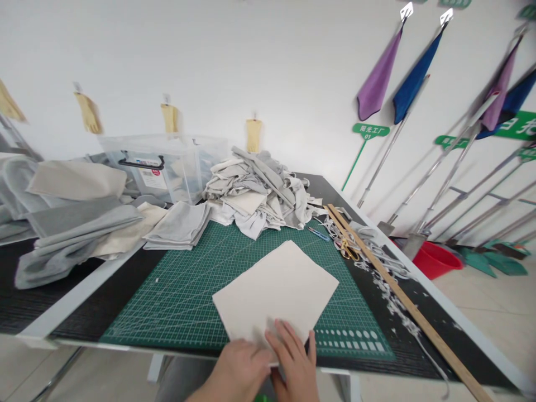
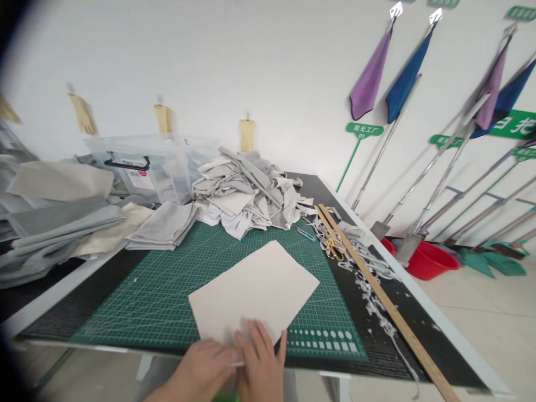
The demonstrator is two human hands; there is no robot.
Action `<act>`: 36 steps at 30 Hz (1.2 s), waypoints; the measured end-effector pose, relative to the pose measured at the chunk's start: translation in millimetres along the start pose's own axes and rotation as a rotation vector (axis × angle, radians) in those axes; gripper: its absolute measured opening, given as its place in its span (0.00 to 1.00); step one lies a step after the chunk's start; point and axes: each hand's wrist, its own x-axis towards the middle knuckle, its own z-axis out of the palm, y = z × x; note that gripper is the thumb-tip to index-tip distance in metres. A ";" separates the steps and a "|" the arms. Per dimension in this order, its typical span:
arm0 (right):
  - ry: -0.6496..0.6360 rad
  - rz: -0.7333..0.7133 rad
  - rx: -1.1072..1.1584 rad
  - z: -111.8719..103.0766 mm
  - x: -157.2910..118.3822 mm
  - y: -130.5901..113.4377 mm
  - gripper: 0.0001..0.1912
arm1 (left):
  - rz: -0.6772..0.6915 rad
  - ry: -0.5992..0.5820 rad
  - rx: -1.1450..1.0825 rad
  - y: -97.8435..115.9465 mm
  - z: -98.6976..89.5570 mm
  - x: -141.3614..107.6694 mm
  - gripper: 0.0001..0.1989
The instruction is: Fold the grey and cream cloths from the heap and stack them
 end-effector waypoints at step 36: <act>-0.229 0.232 0.441 -66.6 1.2 76.7 0.16 | -0.113 -0.372 -0.308 -106.6 -7.8 34.5 0.13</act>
